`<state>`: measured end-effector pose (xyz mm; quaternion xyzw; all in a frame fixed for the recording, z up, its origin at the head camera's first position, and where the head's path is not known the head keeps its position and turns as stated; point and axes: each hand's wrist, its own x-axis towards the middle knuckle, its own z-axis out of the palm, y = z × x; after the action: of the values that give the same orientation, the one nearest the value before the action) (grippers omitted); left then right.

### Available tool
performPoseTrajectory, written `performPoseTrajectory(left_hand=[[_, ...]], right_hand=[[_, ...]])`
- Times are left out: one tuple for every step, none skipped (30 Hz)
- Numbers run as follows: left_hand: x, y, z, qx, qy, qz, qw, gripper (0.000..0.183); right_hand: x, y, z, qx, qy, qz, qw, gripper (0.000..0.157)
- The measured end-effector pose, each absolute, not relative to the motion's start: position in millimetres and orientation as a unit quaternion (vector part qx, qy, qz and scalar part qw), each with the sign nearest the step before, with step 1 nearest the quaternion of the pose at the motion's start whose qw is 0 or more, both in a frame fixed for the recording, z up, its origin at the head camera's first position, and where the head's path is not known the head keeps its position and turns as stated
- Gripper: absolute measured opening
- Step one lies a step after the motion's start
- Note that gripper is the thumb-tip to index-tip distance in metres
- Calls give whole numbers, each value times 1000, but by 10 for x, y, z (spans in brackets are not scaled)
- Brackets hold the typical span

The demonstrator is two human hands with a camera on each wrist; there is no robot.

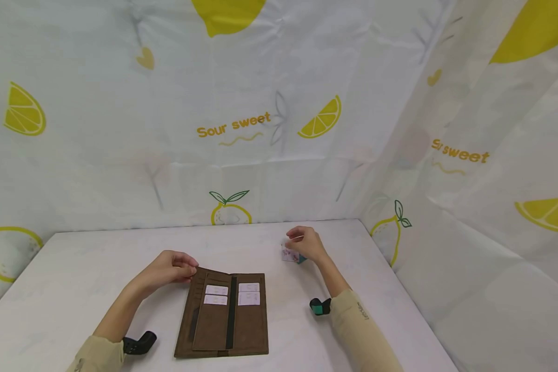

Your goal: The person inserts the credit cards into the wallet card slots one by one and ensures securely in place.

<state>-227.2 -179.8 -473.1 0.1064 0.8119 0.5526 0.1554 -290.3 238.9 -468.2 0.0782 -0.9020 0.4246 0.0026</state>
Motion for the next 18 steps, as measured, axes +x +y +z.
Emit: performPoseTrajectory(left_hand=[[-2270,-1797,-4730,106,812,552,155,21],[-2269,-1796,-4729,106,813,552,155,21],[-2268,-1795,-4728,106,813,551,154,21],[-2267,-1795,-4726,107,813,551,154,21],[-2266,-1795,-4725,107,813,551,154,21],[-2264,-1794,-4724,106,812,552,155,21],[-2264,-1794,-4723,107,812,553,155,21],[-2263,-1794,-4721,106,811,554,156,21],[-2264,-1794,-4720,106,810,555,157,21],[-2266,-1794,-4719,106,809,556,158,21],[-2267,-1794,-4719,106,808,557,159,21],[-2268,-1795,-4720,107,807,558,160,21],[-2270,-1796,-4721,108,807,558,161,21],[-2270,-1797,-4722,108,806,559,161,21],[-2271,-1798,-4723,108,806,559,161,21],[-2271,-1798,-4723,109,806,559,161,21],[-2270,-1799,-4724,109,806,559,161,21],[-2270,-1799,-4724,109,806,559,161,21]], right_hand=[[-2910,2398,-4688,75,-905,419,3,34],[-2919,2405,-4695,71,-908,414,4,35],[-2926,2410,-4703,68,-911,407,6,35],[-2933,2413,-4709,64,-913,403,7,35],[-2939,2416,-4716,62,-916,395,8,35],[-2944,2417,-4722,59,-919,390,9,36],[-2949,2419,-4728,57,-921,384,11,36],[-2953,2421,-4731,54,-924,379,13,36],[-2955,2423,-4734,53,-926,373,14,37],[-2959,2426,-4737,52,-928,369,15,38],[-2961,2428,-4740,51,-930,365,16,38],[-2966,2431,-4743,51,-931,361,17,38],[-2972,2433,-4749,51,-933,356,18,39],[-2976,2434,-4753,52,-934,352,19,39],[-2980,2434,-4756,54,-935,349,20,40],[-2984,2434,-4760,55,-937,346,21,40],[-2988,2433,-4763,55,-938,341,23,40],[-2994,2433,-4768,57,-940,335,25,41]])
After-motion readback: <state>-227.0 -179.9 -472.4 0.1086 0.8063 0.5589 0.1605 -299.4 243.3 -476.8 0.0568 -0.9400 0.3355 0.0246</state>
